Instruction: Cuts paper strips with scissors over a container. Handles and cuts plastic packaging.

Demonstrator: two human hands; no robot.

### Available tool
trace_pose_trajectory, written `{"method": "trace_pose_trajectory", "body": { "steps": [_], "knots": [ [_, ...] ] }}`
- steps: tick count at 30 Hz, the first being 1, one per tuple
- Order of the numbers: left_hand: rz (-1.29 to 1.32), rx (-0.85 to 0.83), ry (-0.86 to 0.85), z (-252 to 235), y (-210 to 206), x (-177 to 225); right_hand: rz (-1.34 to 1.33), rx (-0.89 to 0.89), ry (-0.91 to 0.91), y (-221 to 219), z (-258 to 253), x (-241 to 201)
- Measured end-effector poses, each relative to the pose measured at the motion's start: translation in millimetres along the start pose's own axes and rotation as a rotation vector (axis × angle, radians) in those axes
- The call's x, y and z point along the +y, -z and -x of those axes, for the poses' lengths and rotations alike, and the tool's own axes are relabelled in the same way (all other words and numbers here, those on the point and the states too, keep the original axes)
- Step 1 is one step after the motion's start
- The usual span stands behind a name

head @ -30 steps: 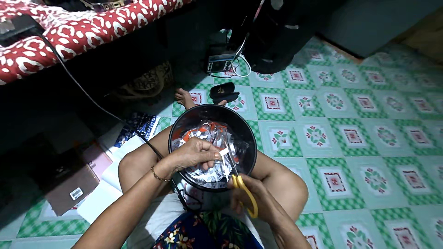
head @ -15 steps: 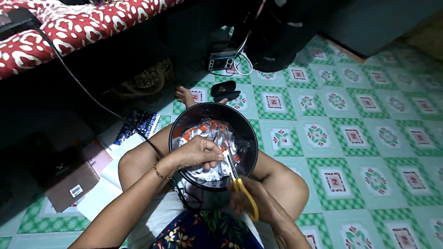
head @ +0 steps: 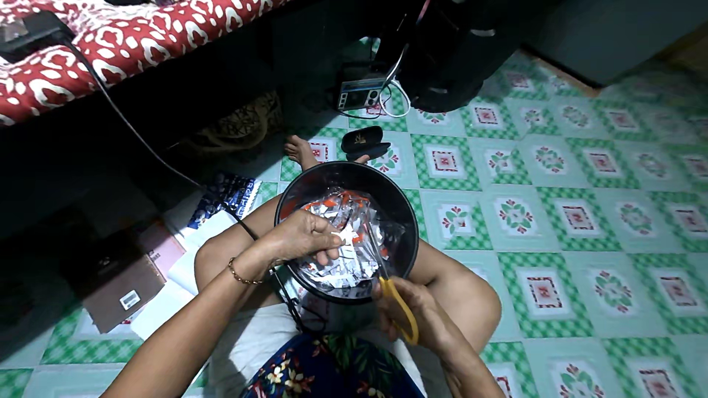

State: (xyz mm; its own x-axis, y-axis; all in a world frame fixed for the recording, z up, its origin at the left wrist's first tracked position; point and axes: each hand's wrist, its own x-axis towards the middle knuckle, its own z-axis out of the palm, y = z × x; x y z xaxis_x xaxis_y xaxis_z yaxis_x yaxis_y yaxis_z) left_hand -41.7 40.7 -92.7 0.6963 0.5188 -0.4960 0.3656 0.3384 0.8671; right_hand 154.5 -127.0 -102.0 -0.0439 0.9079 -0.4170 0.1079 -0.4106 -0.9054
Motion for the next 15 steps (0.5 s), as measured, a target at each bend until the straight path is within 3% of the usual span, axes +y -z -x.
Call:
{"method": "trace_pose_trajectory", "body": {
  "steps": [6, 15],
  "knots": [
    [-0.043, -0.055, -0.016, -4, -8, 6, 0.281, -0.111, 0.025, 7, 8, 0],
    [-0.12, -0.121, -0.01, -12, -13, 12, 0.172, -0.034, 0.007, -4, 1, -5]
  ]
}}
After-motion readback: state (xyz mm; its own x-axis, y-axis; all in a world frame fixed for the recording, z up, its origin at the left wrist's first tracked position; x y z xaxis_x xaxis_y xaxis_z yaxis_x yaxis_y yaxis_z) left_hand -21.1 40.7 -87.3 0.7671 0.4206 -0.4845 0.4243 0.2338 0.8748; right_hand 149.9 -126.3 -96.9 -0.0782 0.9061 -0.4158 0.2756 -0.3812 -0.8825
